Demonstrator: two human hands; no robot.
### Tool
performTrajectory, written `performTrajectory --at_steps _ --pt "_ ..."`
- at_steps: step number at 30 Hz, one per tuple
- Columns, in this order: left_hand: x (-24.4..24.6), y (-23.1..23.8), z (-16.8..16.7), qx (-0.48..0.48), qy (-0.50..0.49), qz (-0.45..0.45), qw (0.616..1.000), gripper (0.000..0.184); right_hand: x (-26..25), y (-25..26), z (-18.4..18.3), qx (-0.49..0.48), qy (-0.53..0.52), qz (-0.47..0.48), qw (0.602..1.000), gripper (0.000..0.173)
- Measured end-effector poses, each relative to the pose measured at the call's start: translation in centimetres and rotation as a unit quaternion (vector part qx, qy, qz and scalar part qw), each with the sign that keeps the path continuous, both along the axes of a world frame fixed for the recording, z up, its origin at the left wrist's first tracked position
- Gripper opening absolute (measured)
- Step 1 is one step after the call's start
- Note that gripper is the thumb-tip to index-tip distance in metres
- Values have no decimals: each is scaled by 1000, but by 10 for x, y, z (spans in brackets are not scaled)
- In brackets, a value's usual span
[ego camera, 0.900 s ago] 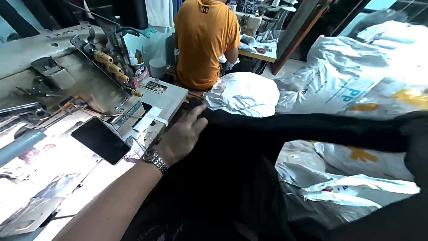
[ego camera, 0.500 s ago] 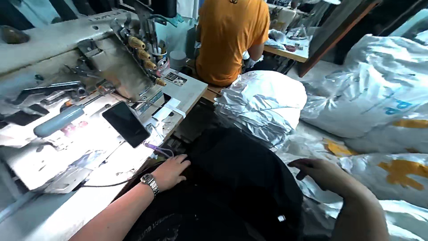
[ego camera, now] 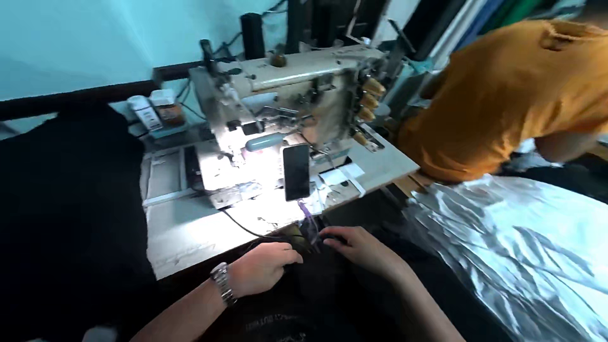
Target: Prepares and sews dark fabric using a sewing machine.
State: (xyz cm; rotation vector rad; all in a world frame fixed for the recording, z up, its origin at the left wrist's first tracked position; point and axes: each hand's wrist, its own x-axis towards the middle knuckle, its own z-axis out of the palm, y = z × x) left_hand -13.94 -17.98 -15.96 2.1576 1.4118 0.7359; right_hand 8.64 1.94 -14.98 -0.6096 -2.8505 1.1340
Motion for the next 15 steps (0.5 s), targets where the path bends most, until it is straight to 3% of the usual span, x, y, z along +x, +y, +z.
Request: performTrajectory --at_steps 3,6,8,11,13,15 --pt "-34 -54 51 136 -103 126 977 27 -34 -7 2 -16 22 37 999 30" --pt "-63 -107 116 245 -160 363 884 23 -60 -8 1 -14 42 89 995 31" --pt "-90 -130 145 333 -106 481 804 29 -80 -11 7 -3 28 124 992 30" --pt "-142 -138 169 419 56 567 707 42 -110 -24 19 25 19 180 983 30" --pt "-161 -129 183 357 168 660 640 39 -130 -37 25 33 1 214 976 32" --pt "-192 -139 176 202 212 697 655 39 -146 -51 29 25 -26 234 971 33"
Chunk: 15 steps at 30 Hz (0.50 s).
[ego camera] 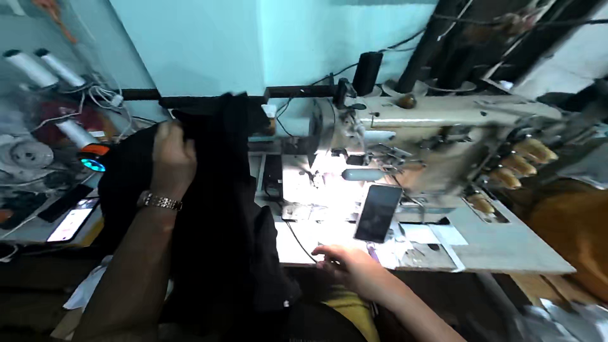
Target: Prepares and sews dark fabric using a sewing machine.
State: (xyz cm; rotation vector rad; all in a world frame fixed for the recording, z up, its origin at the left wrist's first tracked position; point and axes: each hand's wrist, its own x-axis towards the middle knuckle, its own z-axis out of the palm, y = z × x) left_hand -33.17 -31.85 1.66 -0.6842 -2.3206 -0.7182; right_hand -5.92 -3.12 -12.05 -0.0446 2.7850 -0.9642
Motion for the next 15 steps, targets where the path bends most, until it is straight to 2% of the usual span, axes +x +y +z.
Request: performTrajectory --at_steps 1,3,5,9,11,13,15 --pt "-9 -5 -7 -26 -72 5 997 46 -6 -5 0 -8 -10 4 1000 34" --pt "-10 -11 -29 -33 -133 -9 991 51 -18 -14 -8 -47 -21 0 999 34" --pt "8 -15 -59 -20 -115 -31 993 43 -30 -26 -27 -84 -15 6 996 34" --pt "58 -17 -113 39 -36 -74 996 28 -49 -53 -51 -86 24 38 995 33" --pt "85 -20 -134 51 -44 -97 993 24 -53 -64 -55 -84 3 44 995 33" --pt "105 -23 -149 0 -90 -120 989 30 -54 -68 -60 -83 -10 40 996 35" --pt "110 -21 -163 -81 -163 -112 977 53 -55 -68 -65 -95 -2 29 995 34"
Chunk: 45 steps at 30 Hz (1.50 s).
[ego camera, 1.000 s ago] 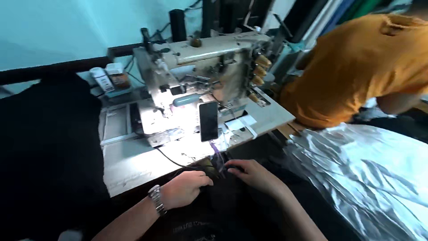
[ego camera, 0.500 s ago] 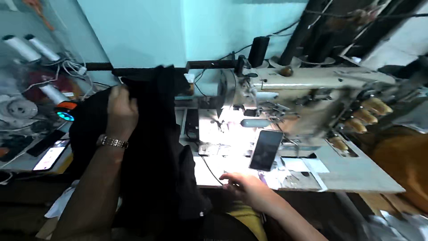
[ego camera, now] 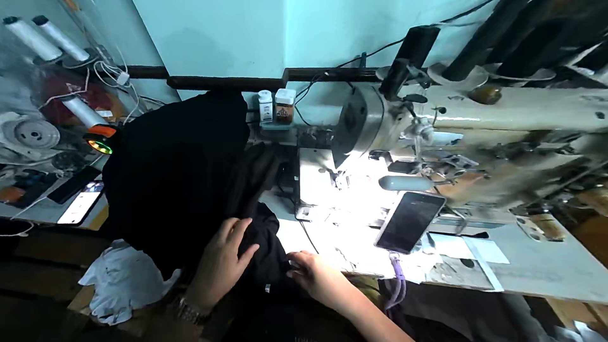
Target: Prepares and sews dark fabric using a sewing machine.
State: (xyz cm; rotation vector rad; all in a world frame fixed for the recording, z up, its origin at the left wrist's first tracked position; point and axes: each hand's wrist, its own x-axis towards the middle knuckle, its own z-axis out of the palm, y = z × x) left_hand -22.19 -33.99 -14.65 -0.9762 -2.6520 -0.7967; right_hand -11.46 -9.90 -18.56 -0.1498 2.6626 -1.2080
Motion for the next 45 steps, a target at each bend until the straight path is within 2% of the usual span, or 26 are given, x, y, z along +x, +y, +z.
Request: performTrajectory --at_steps 1,2,5,7,9,10,13,15,18,19,22,24,26,29,32,34,36,37,39,40,42,45 --pt "-3 2 -7 -41 -35 9 998 62 -1 0 -1 -7 2 -3 1000 34" --pt "-7 6 -13 -75 -63 20 995 63 -2 0 -2 -10 3 -5 1000 34" --pt "-23 22 -20 -120 -71 17 990 29 -5 -4 1 -18 -14 -22 1000 43" --pt "-31 31 -7 -50 -70 -21 996 20 -5 -6 3 -23 -24 -31 999 57" --pt "-40 41 18 79 -60 -60 993 19 -7 -6 6 -14 -27 -27 999 64" --pt "-43 45 33 139 -54 -65 987 19 -7 -6 7 -6 -32 -21 999 61" --pt "-56 48 78 271 -69 -49 959 19 -7 -5 13 -27 -2 -29 999 29" --pt "-71 47 100 342 -65 -31 937 19 -9 4 22 -105 25 -58 992 19" --pt "-103 45 113 391 -88 48 915 26 -14 21 45 -234 70 -117 963 14" --pt "-115 44 109 380 -106 63 917 32 -17 25 49 -259 91 -137 952 14" --pt "-124 38 74 260 -191 38 946 55 -23 24 45 -283 114 -187 934 13" --pt "-113 36 55 228 -184 15 956 53 -23 19 33 -261 112 -198 938 13" --pt "-93 27 43 240 -133 5 962 48 -17 14 19 -248 86 -200 944 13" --pt "-50 12 24 247 -66 6 967 33 -11 10 5 -233 46 -207 949 13" --pt "-4 20 2 217 -77 -60 971 22 -11 11 3 -232 45 -216 947 13" --pt "14 34 -13 153 -88 -77 981 27 -13 10 6 -243 59 -218 943 12" --pt "18 48 -26 37 -106 -61 992 47 -13 8 8 -240 57 -212 946 13" --pt "16 54 -29 -28 -122 -53 991 50 -12 8 8 -233 51 -208 949 13" --pt "11 61 -34 -82 -124 -58 987 33 -8 7 6 -219 43 -207 953 14" --pt "8 61 -34 -60 -118 -68 989 25 -6 9 6 -215 37 -207 954 15" --pt "2 55 -27 48 -128 -92 986 21 -2 12 8 -208 12 -204 957 16" --pt "-6 44 -8 218 -147 -134 956 19 0 12 11 -207 -19 -163 964 18"
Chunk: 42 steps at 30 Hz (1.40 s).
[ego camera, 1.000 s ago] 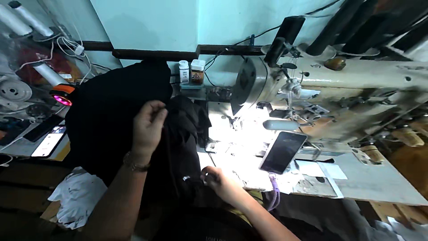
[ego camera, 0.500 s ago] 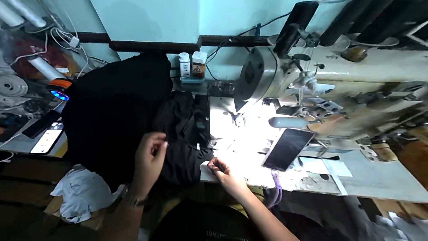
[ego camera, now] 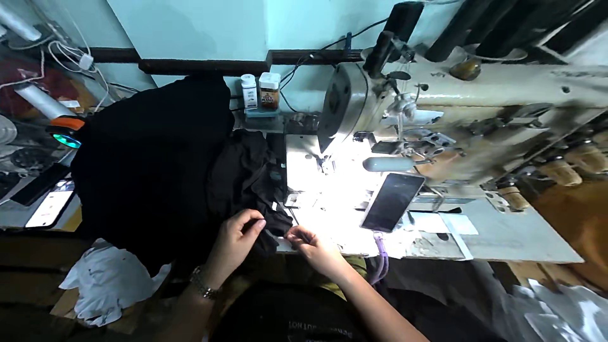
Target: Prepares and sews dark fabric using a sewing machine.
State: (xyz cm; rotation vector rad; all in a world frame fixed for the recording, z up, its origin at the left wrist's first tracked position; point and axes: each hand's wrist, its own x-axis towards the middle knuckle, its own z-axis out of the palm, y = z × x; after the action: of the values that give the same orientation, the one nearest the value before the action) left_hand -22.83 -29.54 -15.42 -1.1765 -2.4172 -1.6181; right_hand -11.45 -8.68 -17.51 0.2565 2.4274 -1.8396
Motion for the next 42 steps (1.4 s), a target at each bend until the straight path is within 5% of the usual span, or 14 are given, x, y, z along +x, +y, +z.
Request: performTrajectory --at_steps 4,15,22,26,28,31,34,37,39,41,42 --pt "3 -4 16 89 -56 -38 994 16 -4 -9 7 7 57 74 996 36" --pt "12 1 14 -5 -59 -107 992 32 -20 -17 31 18 226 -72 971 50" --pt "15 22 17 31 -32 -42 998 22 -24 -20 26 53 262 -86 960 53" --pt "4 19 42 159 -209 74 962 15 -16 -8 19 96 243 -78 962 50" --pt "-4 14 56 126 -236 64 961 13 -14 -6 15 80 239 -92 963 48" --pt "-27 9 67 -98 -107 -47 988 38 -12 -4 23 -44 242 -104 964 39" --pt "-59 10 94 -312 95 68 943 37 -9 -2 30 -127 256 -56 957 32" --pt "-71 -10 145 -227 282 199 911 54 -7 -6 42 -95 287 28 953 26" --pt "-47 -13 169 -75 433 258 861 41 -5 -11 49 -84 320 49 943 23" --pt "-35 0 164 7 502 237 832 30 -4 -11 47 -57 322 33 944 22" --pt "-38 7 152 -31 481 194 854 23 -3 -7 42 -46 301 14 953 23"
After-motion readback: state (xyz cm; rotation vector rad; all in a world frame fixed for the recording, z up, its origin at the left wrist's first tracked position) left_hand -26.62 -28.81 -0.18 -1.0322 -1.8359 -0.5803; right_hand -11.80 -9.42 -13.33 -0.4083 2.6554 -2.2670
